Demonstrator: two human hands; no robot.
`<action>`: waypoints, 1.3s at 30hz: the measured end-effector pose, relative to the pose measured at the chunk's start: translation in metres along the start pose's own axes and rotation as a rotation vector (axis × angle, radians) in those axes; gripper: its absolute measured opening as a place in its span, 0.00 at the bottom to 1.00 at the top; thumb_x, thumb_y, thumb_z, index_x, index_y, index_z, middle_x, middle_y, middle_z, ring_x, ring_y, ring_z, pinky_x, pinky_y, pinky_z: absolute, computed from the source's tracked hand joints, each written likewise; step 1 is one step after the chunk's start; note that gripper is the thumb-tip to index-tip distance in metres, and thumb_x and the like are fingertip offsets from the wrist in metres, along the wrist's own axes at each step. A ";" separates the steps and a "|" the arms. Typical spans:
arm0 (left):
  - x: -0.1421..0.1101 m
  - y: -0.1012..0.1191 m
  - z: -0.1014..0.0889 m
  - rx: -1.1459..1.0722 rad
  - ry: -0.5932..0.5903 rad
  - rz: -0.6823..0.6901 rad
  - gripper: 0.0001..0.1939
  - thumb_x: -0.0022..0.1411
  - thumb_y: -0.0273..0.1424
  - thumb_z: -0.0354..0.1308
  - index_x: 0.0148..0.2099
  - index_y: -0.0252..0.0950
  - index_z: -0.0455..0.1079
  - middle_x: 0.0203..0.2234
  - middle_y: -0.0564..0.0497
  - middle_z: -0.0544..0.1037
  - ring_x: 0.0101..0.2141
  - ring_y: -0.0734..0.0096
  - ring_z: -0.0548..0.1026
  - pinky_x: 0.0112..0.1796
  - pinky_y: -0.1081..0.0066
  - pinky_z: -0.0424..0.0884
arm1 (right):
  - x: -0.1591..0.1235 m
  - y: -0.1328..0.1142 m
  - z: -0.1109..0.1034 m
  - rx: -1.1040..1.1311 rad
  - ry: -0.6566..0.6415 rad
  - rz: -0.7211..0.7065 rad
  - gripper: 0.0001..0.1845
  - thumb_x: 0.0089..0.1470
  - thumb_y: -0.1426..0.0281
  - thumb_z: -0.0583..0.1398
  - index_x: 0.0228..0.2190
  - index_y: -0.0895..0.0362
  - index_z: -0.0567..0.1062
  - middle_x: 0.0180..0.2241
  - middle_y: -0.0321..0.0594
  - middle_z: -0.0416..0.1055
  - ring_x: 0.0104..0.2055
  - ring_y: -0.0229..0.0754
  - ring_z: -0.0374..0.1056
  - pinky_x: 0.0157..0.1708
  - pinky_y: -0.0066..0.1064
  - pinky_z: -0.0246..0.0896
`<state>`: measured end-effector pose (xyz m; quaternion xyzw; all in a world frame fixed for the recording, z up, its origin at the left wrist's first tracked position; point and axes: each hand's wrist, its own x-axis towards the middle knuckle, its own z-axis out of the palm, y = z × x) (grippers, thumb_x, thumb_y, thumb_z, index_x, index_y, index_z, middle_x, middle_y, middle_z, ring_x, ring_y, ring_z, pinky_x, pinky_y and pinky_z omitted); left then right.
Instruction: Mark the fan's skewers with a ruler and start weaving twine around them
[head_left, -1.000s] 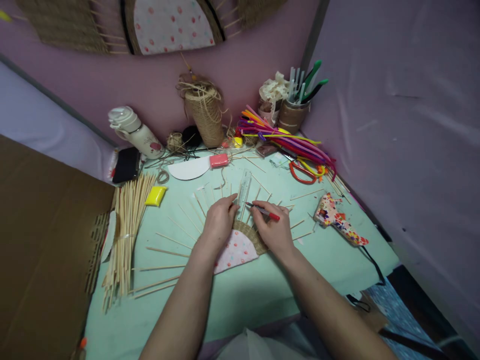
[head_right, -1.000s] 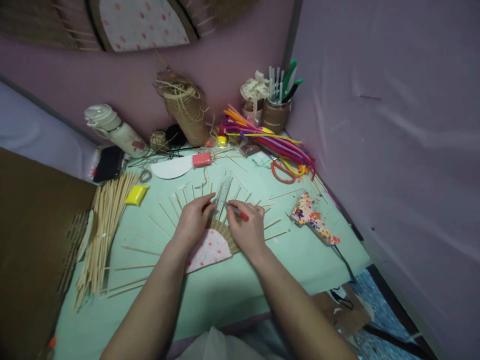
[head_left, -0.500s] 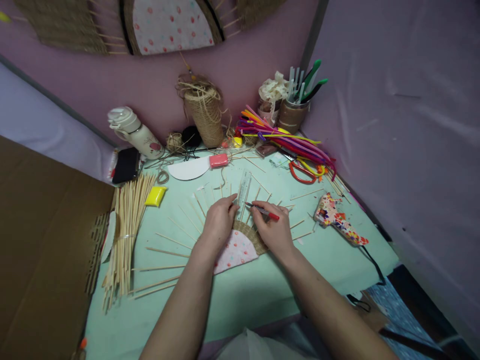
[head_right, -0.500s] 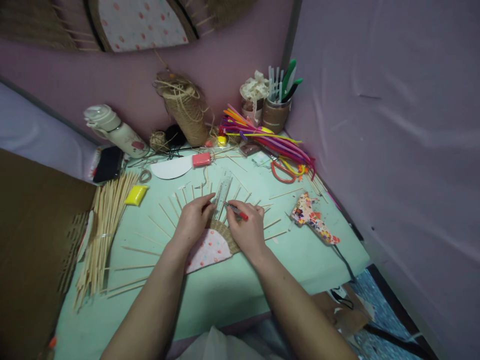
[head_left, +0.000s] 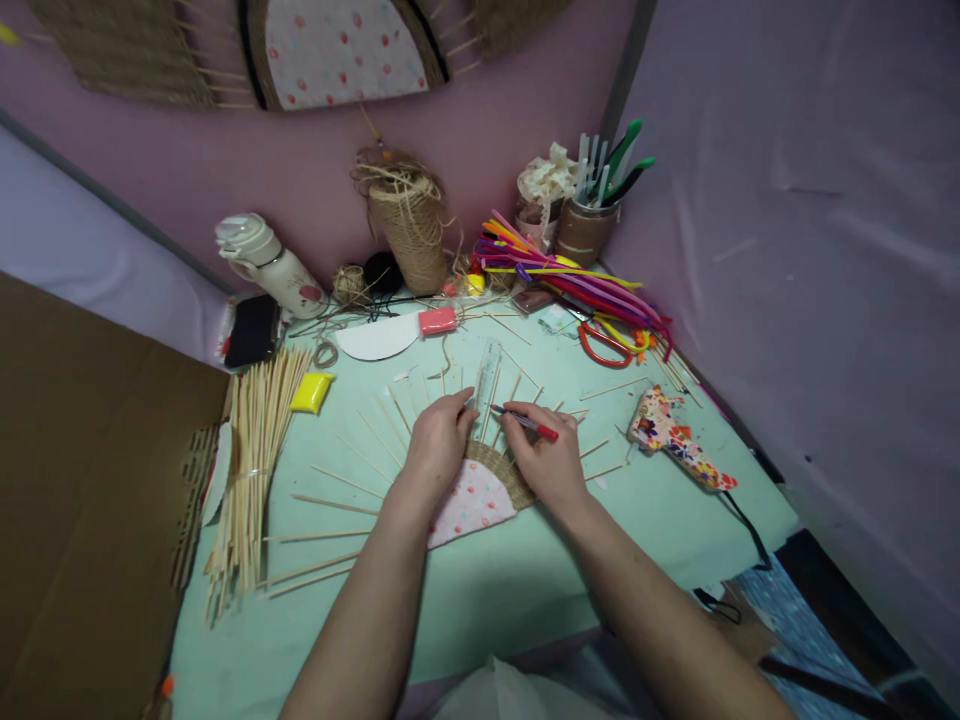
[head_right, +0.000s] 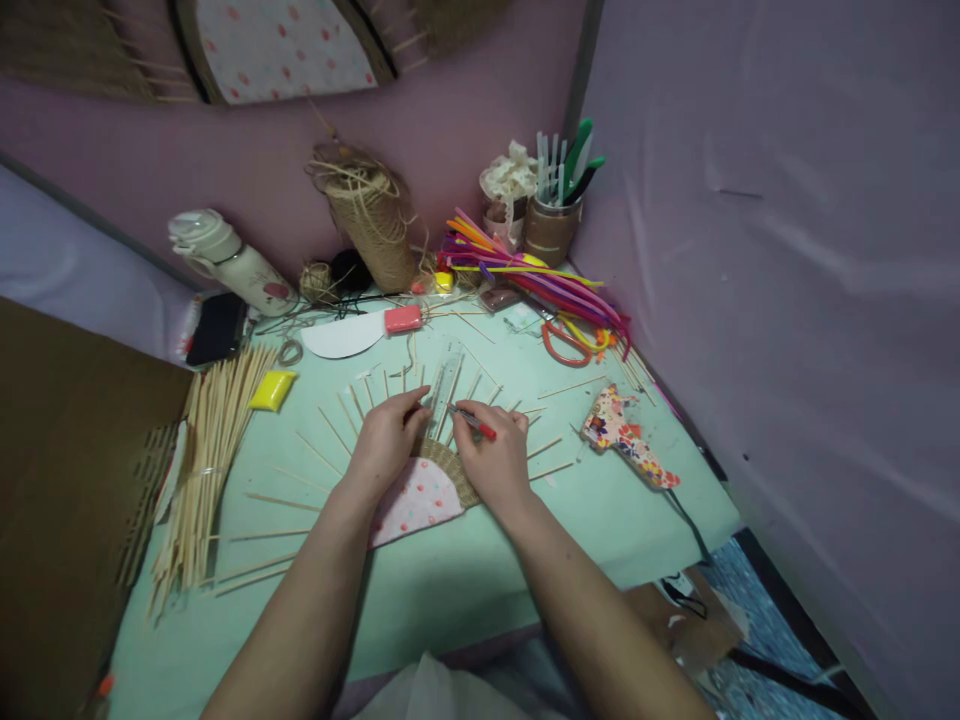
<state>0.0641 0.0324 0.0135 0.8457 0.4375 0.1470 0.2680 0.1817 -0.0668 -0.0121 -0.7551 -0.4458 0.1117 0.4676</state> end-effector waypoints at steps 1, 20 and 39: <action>0.000 0.000 0.000 -0.003 -0.003 -0.003 0.18 0.62 0.27 0.55 0.55 0.31 0.71 0.43 0.42 0.80 0.44 0.60 0.77 0.47 0.63 0.70 | 0.000 0.000 0.000 -0.009 0.003 -0.001 0.11 0.58 0.64 0.56 0.35 0.53 0.78 0.34 0.39 0.79 0.38 0.45 0.73 0.46 0.41 0.51; -0.005 0.008 -0.001 -0.063 0.039 0.073 0.18 0.63 0.28 0.54 0.55 0.35 0.71 0.40 0.46 0.80 0.42 0.65 0.76 0.46 0.67 0.70 | -0.014 -0.014 -0.035 0.061 0.142 -0.001 0.09 0.57 0.63 0.57 0.35 0.53 0.77 0.34 0.39 0.79 0.39 0.45 0.73 0.46 0.40 0.55; -0.004 0.005 0.010 -0.015 -0.009 0.082 0.18 0.63 0.28 0.55 0.55 0.33 0.71 0.42 0.43 0.80 0.43 0.63 0.76 0.46 0.66 0.70 | -0.026 -0.001 -0.028 0.035 0.136 -0.025 0.09 0.57 0.65 0.57 0.34 0.53 0.77 0.32 0.38 0.79 0.36 0.44 0.73 0.44 0.40 0.55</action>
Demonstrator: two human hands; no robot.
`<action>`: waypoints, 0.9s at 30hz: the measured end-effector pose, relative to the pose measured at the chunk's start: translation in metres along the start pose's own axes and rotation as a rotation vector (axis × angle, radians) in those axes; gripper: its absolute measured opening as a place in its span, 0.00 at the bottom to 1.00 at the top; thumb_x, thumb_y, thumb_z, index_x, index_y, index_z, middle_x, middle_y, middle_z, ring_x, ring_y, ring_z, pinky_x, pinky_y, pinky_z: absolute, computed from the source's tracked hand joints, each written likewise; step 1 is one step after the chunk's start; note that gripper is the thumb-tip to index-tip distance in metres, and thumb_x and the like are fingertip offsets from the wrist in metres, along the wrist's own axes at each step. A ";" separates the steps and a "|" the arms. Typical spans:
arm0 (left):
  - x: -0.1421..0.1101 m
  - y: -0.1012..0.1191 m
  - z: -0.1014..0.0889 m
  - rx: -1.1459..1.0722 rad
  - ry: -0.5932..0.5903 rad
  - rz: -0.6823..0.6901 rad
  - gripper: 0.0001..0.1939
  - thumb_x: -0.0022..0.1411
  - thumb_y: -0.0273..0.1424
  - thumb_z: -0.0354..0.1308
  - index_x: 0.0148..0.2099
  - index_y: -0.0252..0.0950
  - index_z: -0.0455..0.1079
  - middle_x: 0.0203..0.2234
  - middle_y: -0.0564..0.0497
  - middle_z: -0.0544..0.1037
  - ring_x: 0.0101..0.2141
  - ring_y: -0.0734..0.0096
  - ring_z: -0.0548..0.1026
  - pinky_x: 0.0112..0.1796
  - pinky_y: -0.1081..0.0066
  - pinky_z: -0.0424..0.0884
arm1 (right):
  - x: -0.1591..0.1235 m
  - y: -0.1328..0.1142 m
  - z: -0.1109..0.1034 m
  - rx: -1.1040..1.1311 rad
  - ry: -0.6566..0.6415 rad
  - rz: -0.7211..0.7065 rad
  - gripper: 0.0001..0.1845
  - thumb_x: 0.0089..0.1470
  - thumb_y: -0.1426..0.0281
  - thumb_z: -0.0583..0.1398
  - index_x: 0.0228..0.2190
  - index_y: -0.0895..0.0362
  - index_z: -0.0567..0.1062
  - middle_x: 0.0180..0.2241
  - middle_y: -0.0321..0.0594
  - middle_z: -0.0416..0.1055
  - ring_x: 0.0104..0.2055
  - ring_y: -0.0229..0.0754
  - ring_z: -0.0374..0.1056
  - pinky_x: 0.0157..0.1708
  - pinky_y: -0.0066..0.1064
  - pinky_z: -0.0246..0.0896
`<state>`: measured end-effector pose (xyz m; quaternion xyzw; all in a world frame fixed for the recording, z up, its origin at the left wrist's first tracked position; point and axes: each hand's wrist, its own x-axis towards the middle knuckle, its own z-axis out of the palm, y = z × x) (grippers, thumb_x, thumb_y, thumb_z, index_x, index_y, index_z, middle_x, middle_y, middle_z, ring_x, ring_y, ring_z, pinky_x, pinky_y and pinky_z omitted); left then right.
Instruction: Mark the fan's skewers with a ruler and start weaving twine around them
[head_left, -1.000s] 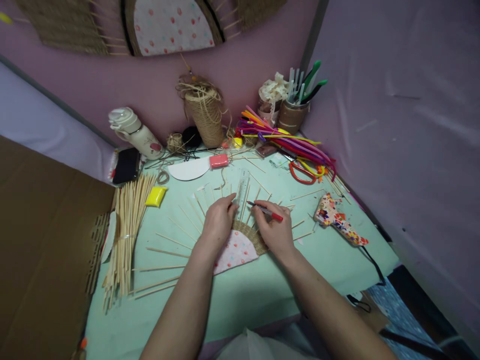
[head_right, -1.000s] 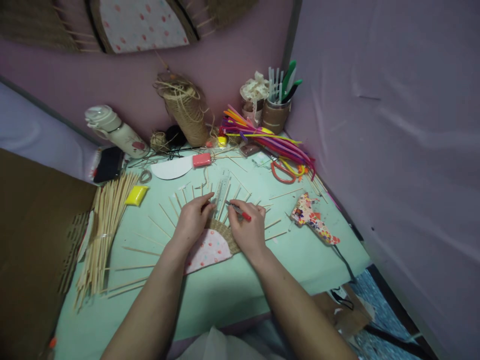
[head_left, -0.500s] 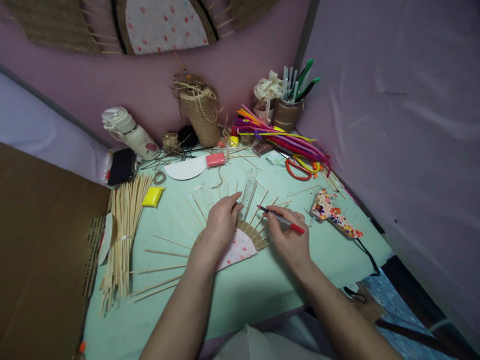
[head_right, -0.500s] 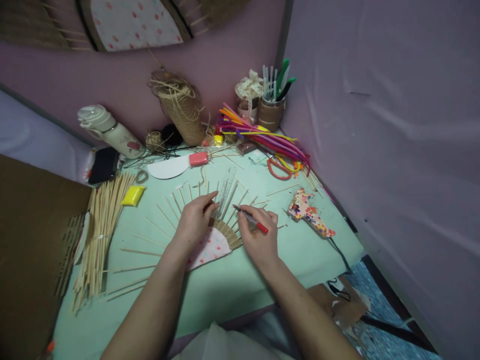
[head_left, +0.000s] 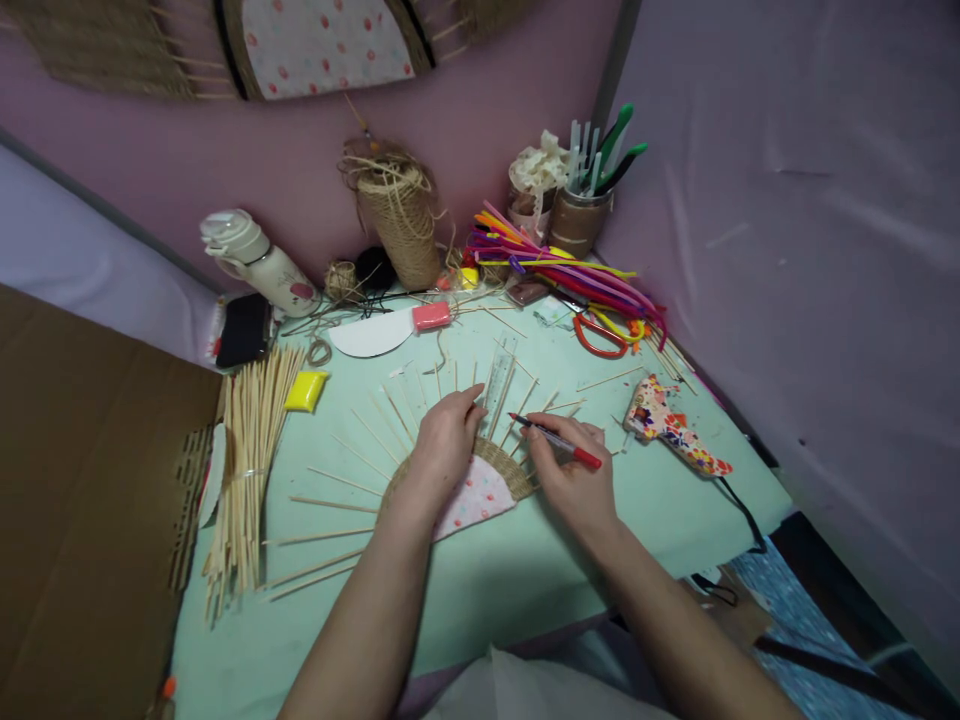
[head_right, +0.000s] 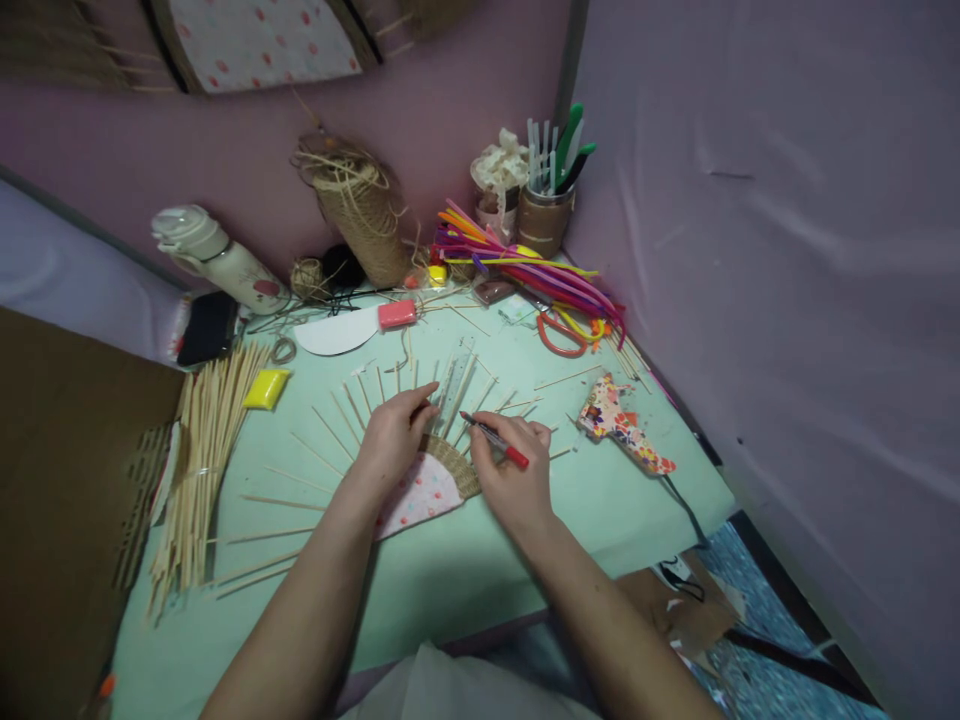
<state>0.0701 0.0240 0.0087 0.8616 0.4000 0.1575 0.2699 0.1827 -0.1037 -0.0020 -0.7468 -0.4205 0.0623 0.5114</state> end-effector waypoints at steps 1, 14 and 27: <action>0.000 0.000 0.000 -0.001 0.001 0.002 0.18 0.63 0.28 0.55 0.55 0.33 0.71 0.43 0.43 0.80 0.43 0.63 0.76 0.46 0.66 0.70 | 0.001 -0.002 -0.001 -0.002 0.000 0.003 0.09 0.57 0.64 0.58 0.34 0.53 0.77 0.32 0.38 0.79 0.36 0.44 0.73 0.44 0.40 0.54; 0.000 -0.004 0.002 0.013 -0.007 0.023 0.18 0.64 0.28 0.54 0.55 0.34 0.70 0.42 0.44 0.80 0.44 0.63 0.76 0.47 0.66 0.70 | 0.011 0.001 0.012 -0.022 -0.071 0.068 0.08 0.56 0.65 0.58 0.34 0.52 0.77 0.35 0.37 0.79 0.39 0.45 0.73 0.46 0.40 0.53; 0.001 -0.002 0.001 -0.004 -0.013 0.011 0.18 0.63 0.28 0.54 0.55 0.33 0.71 0.42 0.45 0.80 0.43 0.63 0.76 0.46 0.66 0.70 | 0.012 0.006 0.014 0.007 -0.051 0.069 0.08 0.56 0.66 0.58 0.35 0.52 0.77 0.35 0.37 0.79 0.39 0.44 0.73 0.46 0.40 0.53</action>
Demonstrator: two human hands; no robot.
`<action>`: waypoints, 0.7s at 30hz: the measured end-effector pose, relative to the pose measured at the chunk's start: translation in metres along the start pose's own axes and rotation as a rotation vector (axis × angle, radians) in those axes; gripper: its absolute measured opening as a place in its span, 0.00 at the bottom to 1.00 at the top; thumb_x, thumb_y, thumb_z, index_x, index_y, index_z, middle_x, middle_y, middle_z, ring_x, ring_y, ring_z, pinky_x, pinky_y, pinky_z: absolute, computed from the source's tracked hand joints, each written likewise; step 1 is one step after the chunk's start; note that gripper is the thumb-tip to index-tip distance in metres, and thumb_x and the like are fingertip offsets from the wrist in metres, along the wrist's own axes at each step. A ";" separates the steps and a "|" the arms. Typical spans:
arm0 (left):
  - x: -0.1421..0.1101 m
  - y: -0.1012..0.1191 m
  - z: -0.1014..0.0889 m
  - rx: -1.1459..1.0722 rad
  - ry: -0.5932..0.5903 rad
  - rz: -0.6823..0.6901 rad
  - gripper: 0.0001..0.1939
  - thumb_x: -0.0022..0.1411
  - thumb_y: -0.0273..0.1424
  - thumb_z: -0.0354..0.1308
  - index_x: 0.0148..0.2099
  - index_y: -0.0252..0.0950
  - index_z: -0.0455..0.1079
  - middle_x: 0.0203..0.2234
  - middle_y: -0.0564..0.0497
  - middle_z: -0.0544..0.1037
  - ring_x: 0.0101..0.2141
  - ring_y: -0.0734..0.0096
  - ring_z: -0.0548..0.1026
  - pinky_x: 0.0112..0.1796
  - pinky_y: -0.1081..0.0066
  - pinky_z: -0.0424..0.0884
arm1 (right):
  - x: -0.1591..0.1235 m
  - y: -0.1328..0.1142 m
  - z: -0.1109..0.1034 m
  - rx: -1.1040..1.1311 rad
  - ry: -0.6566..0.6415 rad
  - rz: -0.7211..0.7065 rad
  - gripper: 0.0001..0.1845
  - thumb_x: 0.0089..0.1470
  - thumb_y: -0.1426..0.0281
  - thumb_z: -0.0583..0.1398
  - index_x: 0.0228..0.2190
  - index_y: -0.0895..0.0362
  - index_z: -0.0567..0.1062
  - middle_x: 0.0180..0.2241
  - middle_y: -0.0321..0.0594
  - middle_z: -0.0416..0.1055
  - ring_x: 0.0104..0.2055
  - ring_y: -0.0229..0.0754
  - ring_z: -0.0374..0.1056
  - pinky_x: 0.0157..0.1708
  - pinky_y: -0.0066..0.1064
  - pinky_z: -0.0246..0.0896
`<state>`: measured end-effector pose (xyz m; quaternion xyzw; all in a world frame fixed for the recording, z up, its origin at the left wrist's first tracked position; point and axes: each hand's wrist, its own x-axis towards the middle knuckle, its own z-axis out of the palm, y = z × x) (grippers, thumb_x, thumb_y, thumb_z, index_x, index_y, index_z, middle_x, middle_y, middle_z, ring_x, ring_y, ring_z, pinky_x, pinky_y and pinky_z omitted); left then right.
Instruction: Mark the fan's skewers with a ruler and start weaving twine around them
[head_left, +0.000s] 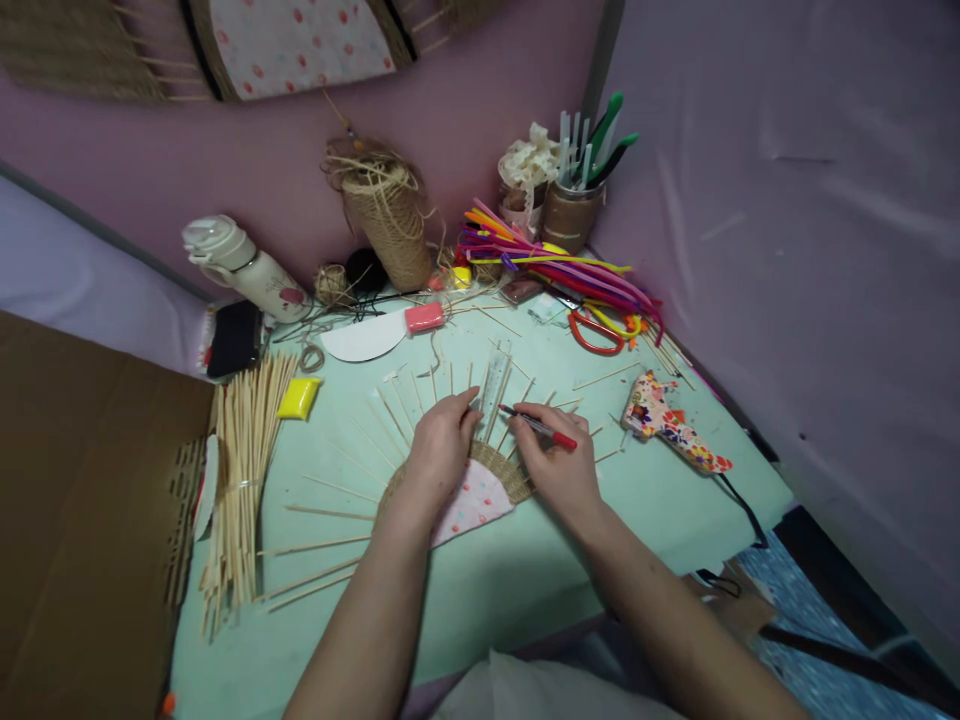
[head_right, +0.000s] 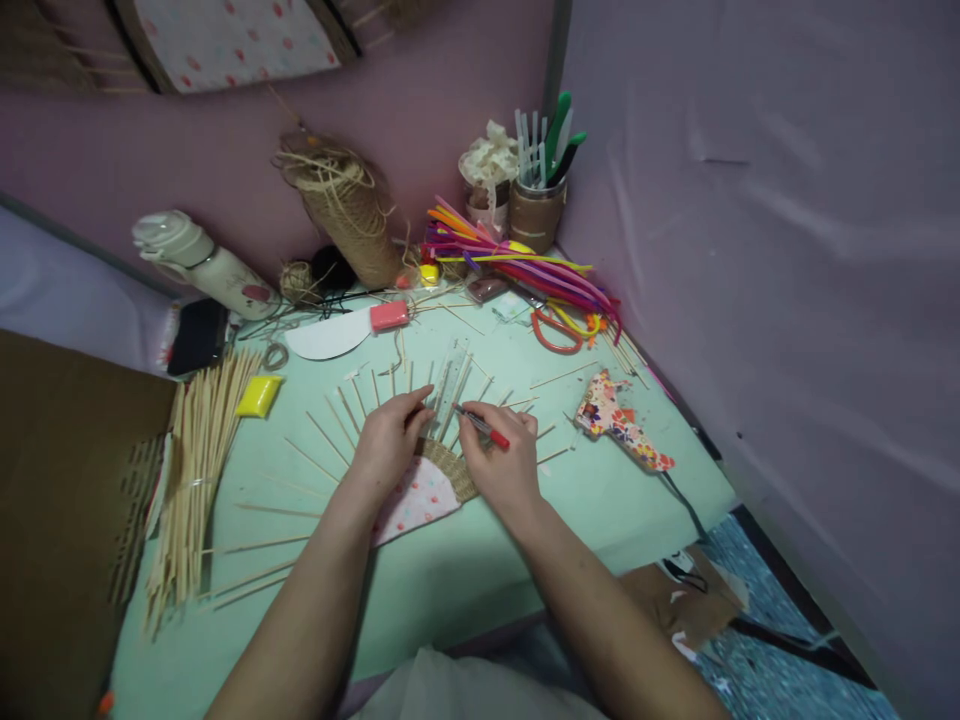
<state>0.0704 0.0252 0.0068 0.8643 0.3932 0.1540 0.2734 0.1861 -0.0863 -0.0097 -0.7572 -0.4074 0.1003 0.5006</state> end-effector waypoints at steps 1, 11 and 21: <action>0.000 0.001 0.000 -0.001 -0.001 -0.006 0.18 0.63 0.28 0.54 0.55 0.33 0.71 0.42 0.44 0.80 0.43 0.63 0.76 0.46 0.66 0.70 | 0.000 0.000 0.000 0.000 0.001 -0.002 0.08 0.56 0.66 0.58 0.35 0.52 0.77 0.35 0.37 0.79 0.39 0.44 0.73 0.46 0.40 0.52; 0.001 -0.001 0.000 0.020 -0.004 0.016 0.18 0.63 0.28 0.54 0.55 0.33 0.71 0.40 0.44 0.80 0.41 0.63 0.76 0.44 0.67 0.70 | 0.000 0.001 0.002 -0.002 -0.006 -0.005 0.07 0.57 0.66 0.58 0.36 0.52 0.77 0.35 0.37 0.79 0.39 0.44 0.73 0.47 0.40 0.51; 0.000 0.000 0.000 0.000 0.008 0.041 0.17 0.64 0.28 0.53 0.54 0.33 0.71 0.41 0.44 0.80 0.41 0.64 0.76 0.44 0.67 0.70 | 0.000 0.002 0.002 0.003 -0.013 0.004 0.08 0.57 0.66 0.58 0.36 0.52 0.77 0.35 0.36 0.79 0.39 0.43 0.73 0.47 0.40 0.52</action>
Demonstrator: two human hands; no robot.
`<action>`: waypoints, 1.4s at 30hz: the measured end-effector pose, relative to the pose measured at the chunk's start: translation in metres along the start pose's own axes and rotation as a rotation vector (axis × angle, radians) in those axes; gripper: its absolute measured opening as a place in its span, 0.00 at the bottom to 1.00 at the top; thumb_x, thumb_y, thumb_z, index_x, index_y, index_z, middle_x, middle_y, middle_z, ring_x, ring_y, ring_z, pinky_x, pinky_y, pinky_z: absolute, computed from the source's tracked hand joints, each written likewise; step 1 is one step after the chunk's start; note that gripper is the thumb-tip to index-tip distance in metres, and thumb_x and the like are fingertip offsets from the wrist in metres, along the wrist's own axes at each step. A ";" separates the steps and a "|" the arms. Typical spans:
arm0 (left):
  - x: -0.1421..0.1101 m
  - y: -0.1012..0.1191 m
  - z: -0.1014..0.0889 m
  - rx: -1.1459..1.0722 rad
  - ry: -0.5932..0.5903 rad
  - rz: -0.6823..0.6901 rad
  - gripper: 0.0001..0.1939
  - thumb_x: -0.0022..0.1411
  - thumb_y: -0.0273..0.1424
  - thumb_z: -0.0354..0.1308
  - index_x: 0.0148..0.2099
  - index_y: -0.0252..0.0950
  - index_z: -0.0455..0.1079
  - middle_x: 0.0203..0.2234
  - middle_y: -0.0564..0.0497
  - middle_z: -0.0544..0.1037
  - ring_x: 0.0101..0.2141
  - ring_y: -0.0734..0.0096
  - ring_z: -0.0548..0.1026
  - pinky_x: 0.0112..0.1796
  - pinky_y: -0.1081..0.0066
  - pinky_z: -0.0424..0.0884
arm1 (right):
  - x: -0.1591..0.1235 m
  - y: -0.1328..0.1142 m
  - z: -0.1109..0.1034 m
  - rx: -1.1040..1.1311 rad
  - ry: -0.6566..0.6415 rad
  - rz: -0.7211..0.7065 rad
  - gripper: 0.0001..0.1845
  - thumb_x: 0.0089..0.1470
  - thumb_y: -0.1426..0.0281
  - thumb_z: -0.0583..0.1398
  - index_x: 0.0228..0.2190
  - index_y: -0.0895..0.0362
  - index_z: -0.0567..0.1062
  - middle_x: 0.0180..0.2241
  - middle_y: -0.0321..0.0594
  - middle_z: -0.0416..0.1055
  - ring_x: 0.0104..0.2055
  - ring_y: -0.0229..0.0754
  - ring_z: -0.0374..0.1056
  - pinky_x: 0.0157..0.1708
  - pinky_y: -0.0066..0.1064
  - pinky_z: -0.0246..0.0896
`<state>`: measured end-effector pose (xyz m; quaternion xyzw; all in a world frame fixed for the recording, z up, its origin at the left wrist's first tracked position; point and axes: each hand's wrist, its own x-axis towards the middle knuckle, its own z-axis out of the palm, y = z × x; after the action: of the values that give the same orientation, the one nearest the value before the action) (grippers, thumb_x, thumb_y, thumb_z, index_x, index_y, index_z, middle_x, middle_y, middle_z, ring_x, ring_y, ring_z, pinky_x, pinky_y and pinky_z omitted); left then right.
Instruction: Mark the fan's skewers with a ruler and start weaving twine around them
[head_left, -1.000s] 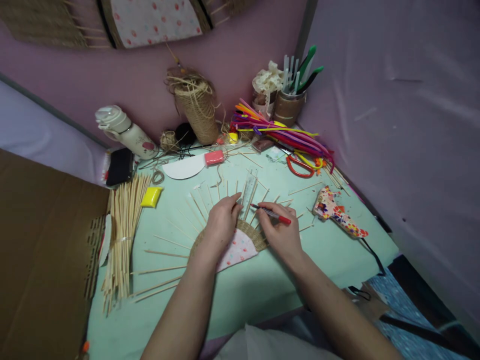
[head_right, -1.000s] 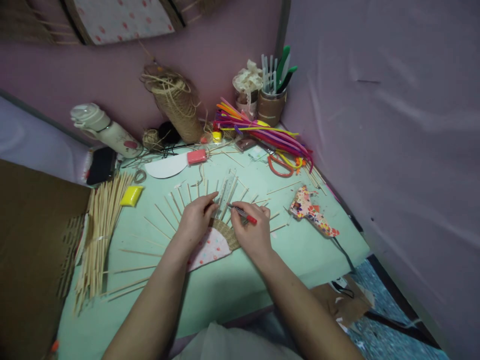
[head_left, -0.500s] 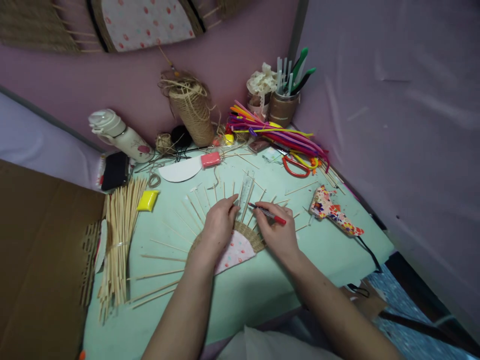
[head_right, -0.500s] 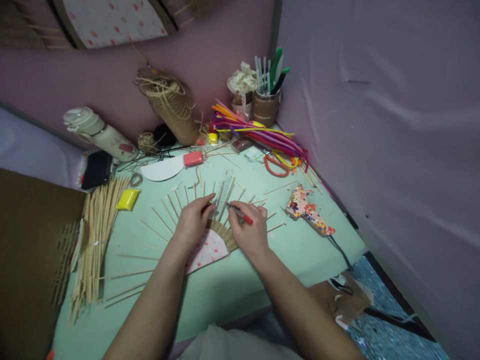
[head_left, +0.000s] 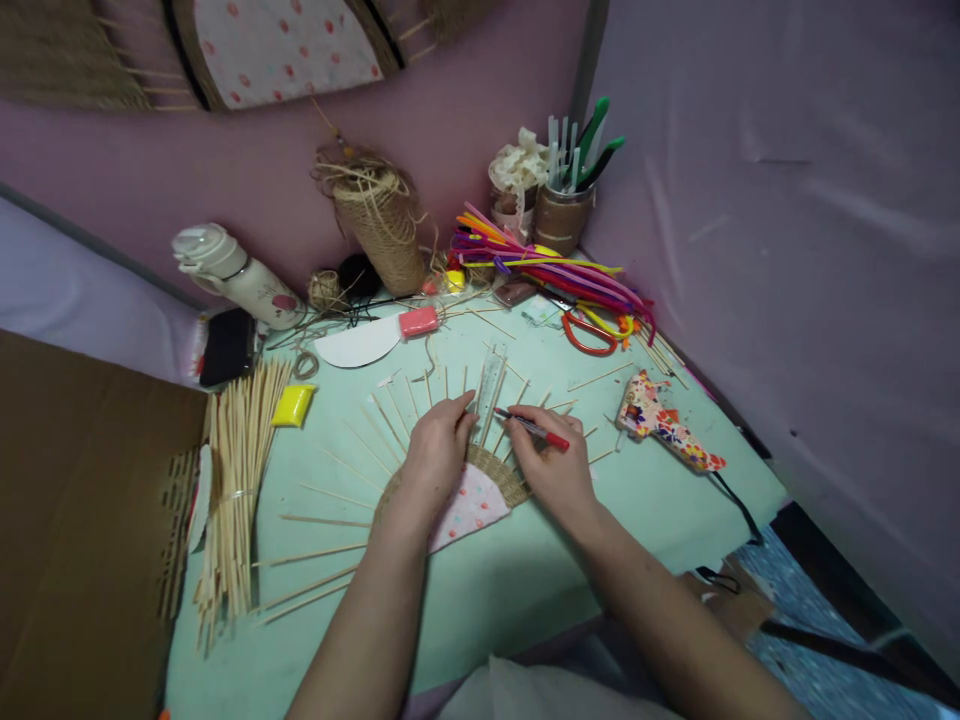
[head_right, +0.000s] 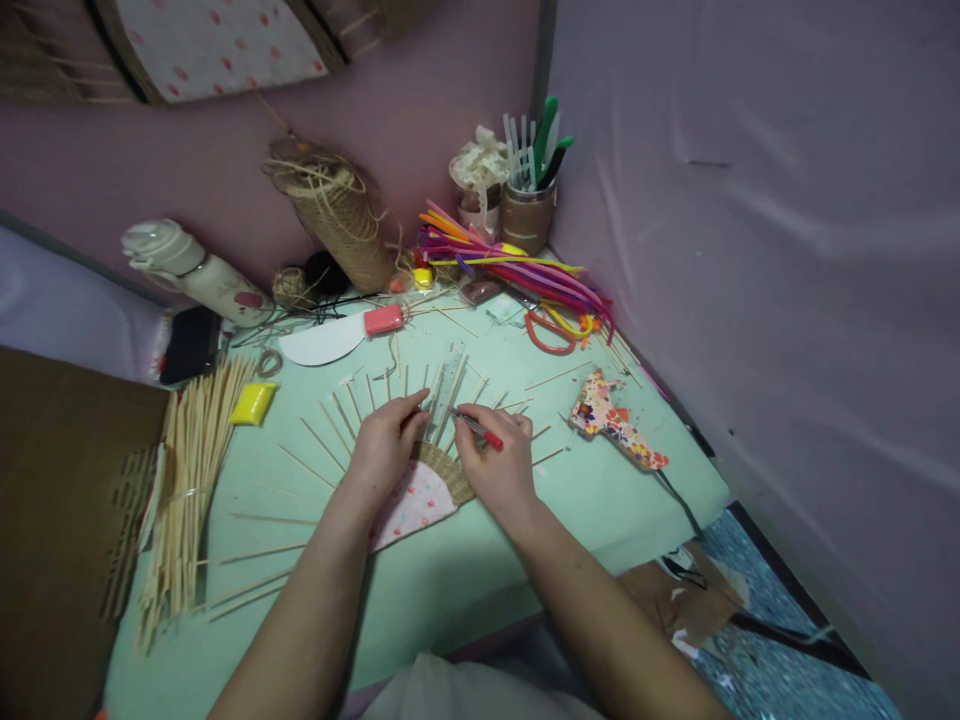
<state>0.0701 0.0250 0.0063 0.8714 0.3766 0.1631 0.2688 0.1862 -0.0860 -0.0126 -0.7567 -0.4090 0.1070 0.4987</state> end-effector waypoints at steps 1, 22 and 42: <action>0.000 0.000 0.000 0.002 0.001 0.001 0.17 0.64 0.28 0.53 0.54 0.33 0.71 0.40 0.44 0.80 0.41 0.64 0.76 0.44 0.67 0.70 | 0.000 0.000 0.000 -0.001 -0.001 0.003 0.08 0.57 0.66 0.58 0.36 0.52 0.77 0.35 0.36 0.79 0.39 0.43 0.73 0.47 0.40 0.52; 0.001 0.001 0.000 0.008 -0.016 -0.006 0.17 0.64 0.29 0.52 0.54 0.33 0.71 0.39 0.44 0.79 0.40 0.64 0.75 0.43 0.66 0.70 | 0.001 -0.002 -0.001 -0.017 -0.010 0.019 0.10 0.57 0.64 0.57 0.35 0.52 0.77 0.35 0.39 0.79 0.38 0.45 0.73 0.47 0.42 0.53; 0.001 0.000 0.002 0.006 -0.005 -0.013 0.17 0.64 0.28 0.52 0.54 0.34 0.71 0.41 0.43 0.79 0.42 0.64 0.76 0.44 0.65 0.71 | 0.001 -0.003 -0.001 -0.017 -0.010 0.015 0.09 0.57 0.65 0.57 0.35 0.52 0.77 0.36 0.38 0.79 0.39 0.45 0.73 0.47 0.42 0.53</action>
<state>0.0710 0.0251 0.0049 0.8701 0.3822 0.1582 0.2681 0.1863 -0.0859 -0.0095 -0.7634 -0.4067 0.1110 0.4894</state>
